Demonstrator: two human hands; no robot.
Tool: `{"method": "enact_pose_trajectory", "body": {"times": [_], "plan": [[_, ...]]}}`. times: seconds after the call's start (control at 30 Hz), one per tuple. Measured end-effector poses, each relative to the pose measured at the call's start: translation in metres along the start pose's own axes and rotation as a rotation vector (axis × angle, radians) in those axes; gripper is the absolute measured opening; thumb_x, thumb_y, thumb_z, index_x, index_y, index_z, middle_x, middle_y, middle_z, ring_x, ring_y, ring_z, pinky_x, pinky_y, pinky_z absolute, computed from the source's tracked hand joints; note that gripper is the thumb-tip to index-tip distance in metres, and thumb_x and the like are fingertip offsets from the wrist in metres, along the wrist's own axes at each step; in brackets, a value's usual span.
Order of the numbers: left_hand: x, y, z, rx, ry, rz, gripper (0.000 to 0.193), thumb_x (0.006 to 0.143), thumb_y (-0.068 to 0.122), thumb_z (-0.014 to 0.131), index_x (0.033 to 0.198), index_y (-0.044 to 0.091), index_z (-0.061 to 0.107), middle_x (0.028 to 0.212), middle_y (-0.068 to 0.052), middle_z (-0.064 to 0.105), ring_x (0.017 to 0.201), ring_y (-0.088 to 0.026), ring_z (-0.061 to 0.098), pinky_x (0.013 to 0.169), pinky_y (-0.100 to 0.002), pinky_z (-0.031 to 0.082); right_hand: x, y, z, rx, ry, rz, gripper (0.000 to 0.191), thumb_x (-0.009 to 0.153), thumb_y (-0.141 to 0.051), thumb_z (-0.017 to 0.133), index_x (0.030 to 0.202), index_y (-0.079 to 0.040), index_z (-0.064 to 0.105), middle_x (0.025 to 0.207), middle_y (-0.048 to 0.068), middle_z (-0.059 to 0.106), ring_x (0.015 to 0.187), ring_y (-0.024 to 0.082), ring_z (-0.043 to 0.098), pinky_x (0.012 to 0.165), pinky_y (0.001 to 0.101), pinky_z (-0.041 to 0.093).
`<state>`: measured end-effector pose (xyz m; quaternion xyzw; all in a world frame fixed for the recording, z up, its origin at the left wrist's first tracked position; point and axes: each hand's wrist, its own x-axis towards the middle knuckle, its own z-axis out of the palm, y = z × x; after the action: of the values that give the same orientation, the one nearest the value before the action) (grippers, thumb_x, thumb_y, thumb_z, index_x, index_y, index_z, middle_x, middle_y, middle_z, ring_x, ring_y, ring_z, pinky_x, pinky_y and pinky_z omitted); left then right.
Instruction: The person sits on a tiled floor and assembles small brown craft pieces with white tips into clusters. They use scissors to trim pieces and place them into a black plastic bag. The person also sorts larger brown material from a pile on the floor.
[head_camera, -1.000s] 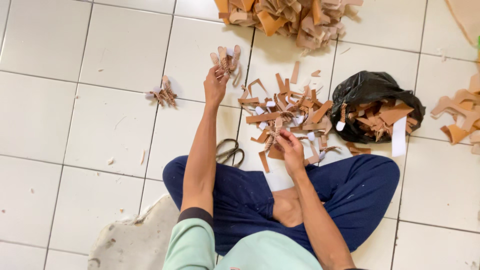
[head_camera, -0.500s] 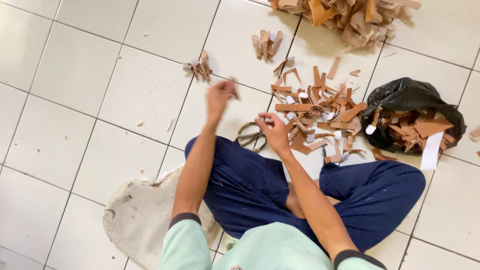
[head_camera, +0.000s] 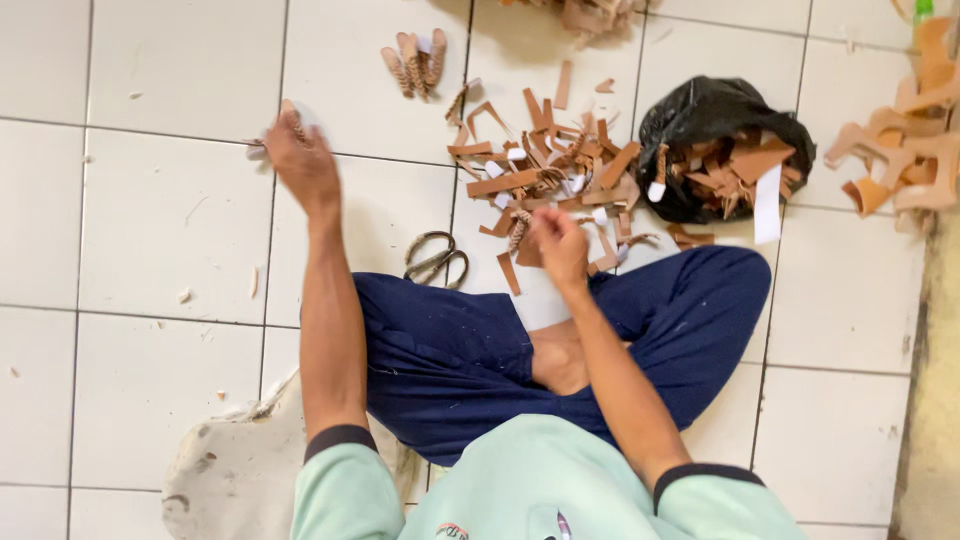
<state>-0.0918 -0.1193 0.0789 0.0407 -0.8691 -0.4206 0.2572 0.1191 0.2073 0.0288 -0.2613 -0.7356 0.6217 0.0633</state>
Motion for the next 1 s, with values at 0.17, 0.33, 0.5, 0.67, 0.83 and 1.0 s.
{"method": "enact_pose_trajectory", "body": {"times": [0.17, 0.33, 0.5, 0.67, 0.83, 1.0], "plan": [[-0.069, 0.036, 0.050, -0.091, -0.344, 0.187, 0.027, 0.094, 0.007, 0.074, 0.119, 0.005, 0.065, 0.118, -0.016, 0.068, 0.113, -0.035, 0.063, 0.101, -0.044, 0.050, 0.027, -0.022, -0.018, -0.177, 0.030, -0.334, 0.018, 0.098, -0.017, 0.073, 0.112, -0.007, 0.073, 0.094, 0.002, 0.077, 0.081, 0.013, 0.071, 0.074, 0.0294, 0.058], [-0.118, 0.070, 0.119, -0.074, -0.615, 0.400, 0.042, 0.083, -0.001, 0.065, 0.125, 0.004, 0.064, 0.125, -0.018, 0.066, 0.119, -0.039, 0.057, 0.102, -0.046, 0.045, 0.006, -0.043, -0.016, -0.884, -0.102, -0.453, 0.025, 0.088, -0.026, 0.077, 0.110, -0.014, 0.079, 0.093, 0.016, 0.074, 0.087, 0.032, 0.070, 0.074, 0.0436, 0.055], [-0.108, 0.090, 0.147, 0.285, -0.708, 0.579, 0.022, 0.092, 0.004, 0.066, 0.114, 0.006, 0.069, 0.116, -0.014, 0.069, 0.122, -0.033, 0.058, 0.114, -0.050, 0.040, -0.012, -0.060, -0.036, -0.520, 0.016, -0.450, 0.025, 0.101, -0.021, 0.068, 0.119, -0.004, 0.072, 0.106, 0.017, 0.076, 0.094, 0.030, 0.073, 0.079, 0.0396, 0.058], [-0.117, 0.101, 0.117, -0.164, -0.807, 0.047, 0.021, 0.101, 0.011, 0.063, 0.118, 0.002, 0.072, 0.105, -0.013, 0.077, 0.102, -0.024, 0.075, 0.092, -0.039, 0.059, -0.014, -0.085, -0.046, -0.300, 0.132, -0.404, 0.017, 0.101, -0.014, 0.066, 0.114, -0.005, 0.074, 0.093, 0.010, 0.078, 0.082, 0.016, 0.076, 0.070, 0.0297, 0.057], [-0.141, 0.113, 0.074, -0.798, -0.873, -0.332, 0.030, 0.105, 0.013, 0.060, 0.126, -0.009, 0.066, 0.104, -0.015, 0.078, 0.089, -0.017, 0.075, 0.080, -0.030, 0.064, -0.011, -0.104, -0.021, -0.061, -0.013, -0.304, 0.015, 0.095, -0.011, 0.077, 0.107, -0.004, 0.070, 0.089, 0.004, 0.075, 0.080, 0.008, 0.071, 0.068, 0.0242, 0.057], [-0.154, 0.127, 0.047, -0.860, -0.859, -0.549, 0.031, 0.103, 0.010, 0.060, 0.127, -0.010, 0.062, 0.106, -0.016, 0.075, 0.091, -0.018, 0.074, 0.081, -0.031, 0.064, -0.009, -0.106, -0.003, 0.024, -0.049, -0.319, 0.037, 0.089, -0.009, 0.084, 0.101, -0.003, 0.050, 0.090, 0.007, 0.075, 0.083, 0.007, 0.071, 0.072, 0.0225, 0.060]]}}
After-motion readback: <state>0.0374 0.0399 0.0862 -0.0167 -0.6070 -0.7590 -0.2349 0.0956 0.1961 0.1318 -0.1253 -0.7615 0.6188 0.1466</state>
